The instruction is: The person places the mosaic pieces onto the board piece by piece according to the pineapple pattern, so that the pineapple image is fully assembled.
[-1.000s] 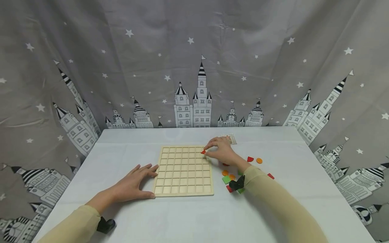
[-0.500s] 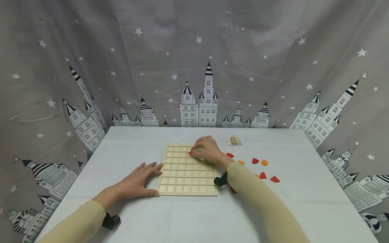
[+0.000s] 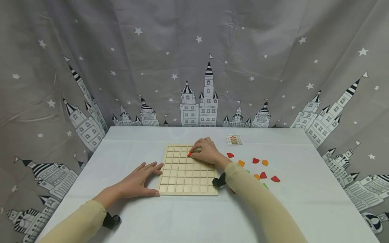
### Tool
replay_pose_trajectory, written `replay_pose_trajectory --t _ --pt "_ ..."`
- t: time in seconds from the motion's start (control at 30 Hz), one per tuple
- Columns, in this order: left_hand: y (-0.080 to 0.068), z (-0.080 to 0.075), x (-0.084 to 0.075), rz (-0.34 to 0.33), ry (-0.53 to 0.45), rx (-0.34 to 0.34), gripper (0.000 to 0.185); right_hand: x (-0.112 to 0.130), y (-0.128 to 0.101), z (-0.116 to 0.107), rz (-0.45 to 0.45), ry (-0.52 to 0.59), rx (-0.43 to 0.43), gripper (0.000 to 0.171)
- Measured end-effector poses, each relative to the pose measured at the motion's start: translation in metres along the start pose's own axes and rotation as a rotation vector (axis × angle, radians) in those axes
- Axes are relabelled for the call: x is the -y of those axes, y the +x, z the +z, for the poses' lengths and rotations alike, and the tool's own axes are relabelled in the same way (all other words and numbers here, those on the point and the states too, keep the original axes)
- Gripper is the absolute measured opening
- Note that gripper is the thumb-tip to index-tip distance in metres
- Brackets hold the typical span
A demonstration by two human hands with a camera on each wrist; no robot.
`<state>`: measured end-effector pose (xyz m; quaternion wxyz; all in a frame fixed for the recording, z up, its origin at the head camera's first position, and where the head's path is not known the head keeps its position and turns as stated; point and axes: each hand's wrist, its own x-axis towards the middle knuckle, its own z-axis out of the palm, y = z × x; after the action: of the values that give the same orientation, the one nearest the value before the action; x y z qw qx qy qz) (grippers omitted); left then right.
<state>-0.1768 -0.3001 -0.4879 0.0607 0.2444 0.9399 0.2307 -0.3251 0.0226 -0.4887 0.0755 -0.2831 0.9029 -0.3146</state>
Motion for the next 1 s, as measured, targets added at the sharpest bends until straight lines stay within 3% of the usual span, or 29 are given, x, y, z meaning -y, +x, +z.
replay_pose_trajectory --t 0.7,1.0 --pt "0.0 -0.001 -0.001 -0.008 0.009 -0.001 0.081 0.0 0.001 -0.001 0.0 0.011 0.009 0.017" --pt "0.0 0.001 -0.001 -0.025 0.01 0.007 0.083 0.001 -0.005 -0.011 -0.03 0.095 0.034 0.023"
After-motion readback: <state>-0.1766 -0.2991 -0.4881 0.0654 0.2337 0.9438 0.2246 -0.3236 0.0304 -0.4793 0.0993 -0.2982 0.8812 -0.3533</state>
